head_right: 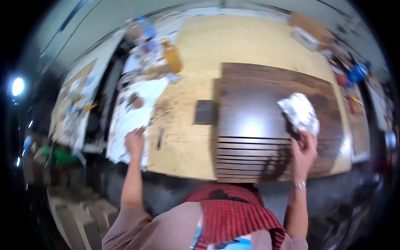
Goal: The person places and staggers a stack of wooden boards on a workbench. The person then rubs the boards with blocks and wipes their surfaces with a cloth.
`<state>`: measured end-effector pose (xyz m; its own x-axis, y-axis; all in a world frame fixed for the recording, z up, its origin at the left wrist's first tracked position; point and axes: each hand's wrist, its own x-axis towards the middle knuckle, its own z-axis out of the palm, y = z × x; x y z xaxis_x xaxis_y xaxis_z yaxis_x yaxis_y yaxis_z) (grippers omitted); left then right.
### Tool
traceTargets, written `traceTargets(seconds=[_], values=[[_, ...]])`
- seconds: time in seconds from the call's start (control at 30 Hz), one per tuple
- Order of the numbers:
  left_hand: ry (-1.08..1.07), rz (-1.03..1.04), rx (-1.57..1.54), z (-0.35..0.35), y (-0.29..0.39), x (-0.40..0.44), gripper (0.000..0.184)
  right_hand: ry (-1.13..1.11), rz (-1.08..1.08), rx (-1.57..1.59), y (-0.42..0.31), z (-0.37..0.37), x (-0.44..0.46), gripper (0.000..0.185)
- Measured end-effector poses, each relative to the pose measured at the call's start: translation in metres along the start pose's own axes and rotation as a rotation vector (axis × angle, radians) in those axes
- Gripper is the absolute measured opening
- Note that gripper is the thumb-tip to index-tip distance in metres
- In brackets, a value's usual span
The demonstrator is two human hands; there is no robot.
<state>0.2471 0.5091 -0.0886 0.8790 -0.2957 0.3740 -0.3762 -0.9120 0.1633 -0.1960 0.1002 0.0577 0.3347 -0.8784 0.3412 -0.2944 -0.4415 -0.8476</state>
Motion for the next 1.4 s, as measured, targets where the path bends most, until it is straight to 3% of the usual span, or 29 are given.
traceTargets(seconds=[0.03, 0.07, 0.1, 0.17, 0.23, 0.3, 0.4, 0.5, 0.57, 0.63, 0.67, 0.7, 0.97, 1.1, 1.17, 1.2, 1.27, 1.37, 1.4], values=[[0.005, -0.088, 0.023, 0.005, 0.007, 0.005, 0.042, 0.068, -0.174, -0.283, 0.002, 0.001, 0.015, 0.040], [0.030, 0.000, 0.000, -0.005, 0.022, 0.006, 0.051, 0.110, -0.265, -0.525, 0.012, -0.002, 0.033, 0.054], [0.011, 0.034, -0.148, -0.014, 0.037, 0.007, 0.055, 0.147, -0.299, -0.574, 0.008, 0.000, 0.048, 0.061], [-0.038, 0.150, -0.429, -0.021, 0.087, 0.014, 0.047, 0.137, -0.354, -0.716, 0.034, 0.010, 0.072, 0.065], [-0.127, 0.306, -0.649, -0.035, 0.147, 0.014, 0.042, -0.043, -0.148, -0.827, 0.065, 0.032, 0.075, 0.055], [-0.211, 0.407, -0.841, -0.055, 0.218, 0.014, 0.035, 0.164, -0.299, -0.722, 0.055, 0.044, 0.053, 0.027], [-0.422, 0.507, -1.143, -0.075, 0.303, 0.010, 0.033, 0.037, -0.363, -0.493, 0.019, 0.059, 0.006, 0.016], [-0.494, 0.752, -1.141, -0.083, 0.387, 0.008, 0.034, 0.081, -0.402, -0.477, 0.011, 0.061, -0.014, 0.019], [-0.423, 0.988, -0.935, -0.079, 0.441, 0.007, 0.043, 0.122, -0.328, -0.501, 0.013, 0.053, -0.011, 0.019], [-0.314, 1.187, -0.715, -0.027, 0.480, 0.002, 0.050, 0.200, -0.230, -0.471, 0.035, 0.039, -0.007, 0.018], [-0.297, 1.254, -0.401, -0.033, 0.490, -0.013, 0.055, 0.268, -0.216, -0.484, 0.049, 0.028, -0.005, 0.017], [-0.329, 1.229, -0.353, -0.045, 0.492, -0.018, 0.056, 0.331, -0.212, -0.501, 0.060, 0.015, -0.003, 0.017], [-0.346, 1.291, -0.309, -0.045, 0.493, -0.018, 0.057, 0.583, -0.062, -0.513, 0.179, -0.116, 0.064, 0.014], [-0.354, 1.294, -0.304, -0.045, 0.493, -0.016, 0.056, 0.745, 0.332, -0.653, 0.192, -0.177, 0.106, 0.009], [-0.363, 1.286, -0.300, -0.044, 0.492, -0.014, 0.056, 0.770, 0.367, -0.424, 0.191, -0.189, 0.114, 0.019], [-0.370, 1.277, -0.304, -0.046, 0.495, -0.016, 0.056, 0.672, 0.435, -0.249, 0.144, -0.189, 0.109, 0.024], [-0.313, 1.325, -0.281, -0.070, 0.500, -0.024, 0.051, 0.442, 0.363, -0.168, 0.099, -0.147, 0.083, 0.034], [-0.276, 1.349, -0.283, -0.074, 0.504, -0.024, 0.054, 0.225, -0.009, -0.445, 0.121, -0.069, 0.044, 0.037], [-0.267, 1.346, -0.274, -0.073, 0.503, -0.023, 0.054, 0.311, 0.029, -0.444, 0.134, -0.073, 0.053, 0.035]])
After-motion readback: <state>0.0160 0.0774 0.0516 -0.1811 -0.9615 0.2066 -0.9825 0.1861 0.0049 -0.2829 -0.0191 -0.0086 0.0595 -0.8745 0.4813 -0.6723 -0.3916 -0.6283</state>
